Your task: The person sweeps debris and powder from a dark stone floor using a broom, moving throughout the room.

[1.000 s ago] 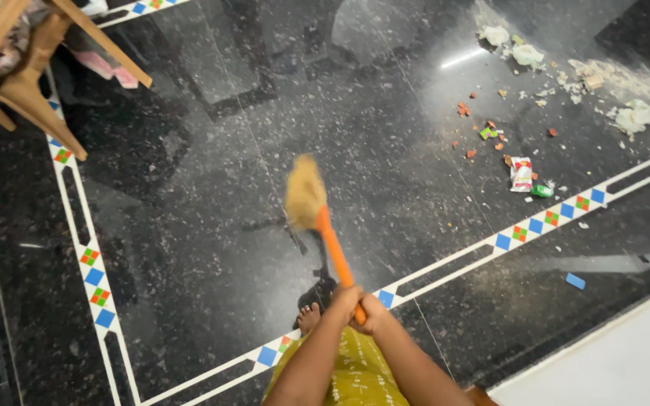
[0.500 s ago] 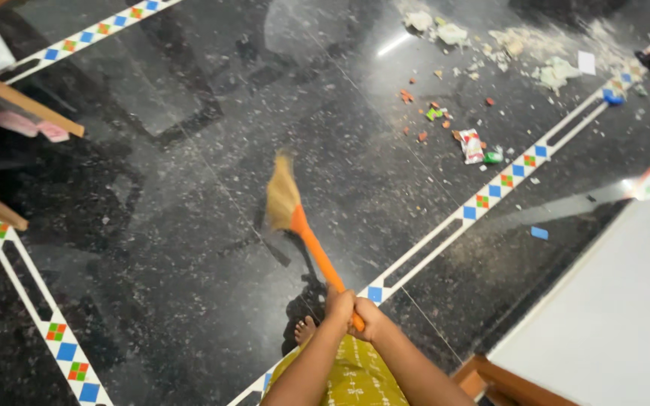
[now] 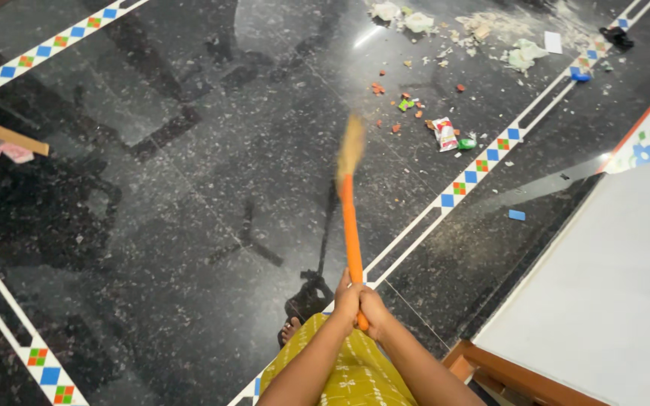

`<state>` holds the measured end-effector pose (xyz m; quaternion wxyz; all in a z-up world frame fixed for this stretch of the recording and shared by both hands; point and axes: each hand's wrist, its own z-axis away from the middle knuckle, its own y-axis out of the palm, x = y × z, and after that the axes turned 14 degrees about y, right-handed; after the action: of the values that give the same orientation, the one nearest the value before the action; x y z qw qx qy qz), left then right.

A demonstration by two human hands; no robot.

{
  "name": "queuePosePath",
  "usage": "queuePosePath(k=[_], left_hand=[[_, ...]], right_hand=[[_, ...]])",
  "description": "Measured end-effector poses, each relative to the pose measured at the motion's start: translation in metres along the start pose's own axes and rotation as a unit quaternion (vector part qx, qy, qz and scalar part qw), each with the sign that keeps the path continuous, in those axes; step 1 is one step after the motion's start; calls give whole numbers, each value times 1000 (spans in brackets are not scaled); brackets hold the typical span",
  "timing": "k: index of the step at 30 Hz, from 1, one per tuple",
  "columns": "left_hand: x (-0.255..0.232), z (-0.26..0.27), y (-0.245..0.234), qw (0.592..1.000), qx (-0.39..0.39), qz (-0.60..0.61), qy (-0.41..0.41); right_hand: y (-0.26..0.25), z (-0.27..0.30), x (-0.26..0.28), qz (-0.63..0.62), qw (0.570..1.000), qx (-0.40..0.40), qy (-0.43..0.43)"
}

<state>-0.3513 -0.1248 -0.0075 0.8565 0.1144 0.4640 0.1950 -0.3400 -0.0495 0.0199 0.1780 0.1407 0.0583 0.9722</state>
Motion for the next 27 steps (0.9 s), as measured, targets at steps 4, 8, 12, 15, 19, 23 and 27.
queuePosePath(k=[4,8,12,15,19,23,27], left_hand=[[-23,20,31,994,-75,-85,2],[-16,12,52,983,-125,-92,-96],[28,8,62,984,-65,-77,-143],[31,6,81,983,76,-80,-143],[24,4,113,984,108,-57,-133],[31,17,139,995,93,-1,34],[9,41,151,996,55,-77,0]], right_hand=[[-28,7,12,-29,993,61,98],[-62,-15,24,-95,966,127,203],[-80,-9,7,-159,967,74,185],[-105,-2,10,-187,972,-16,141],[-116,18,38,-60,994,-87,19],[-122,58,55,-34,996,-84,1],[-147,63,55,-15,996,-35,78]])
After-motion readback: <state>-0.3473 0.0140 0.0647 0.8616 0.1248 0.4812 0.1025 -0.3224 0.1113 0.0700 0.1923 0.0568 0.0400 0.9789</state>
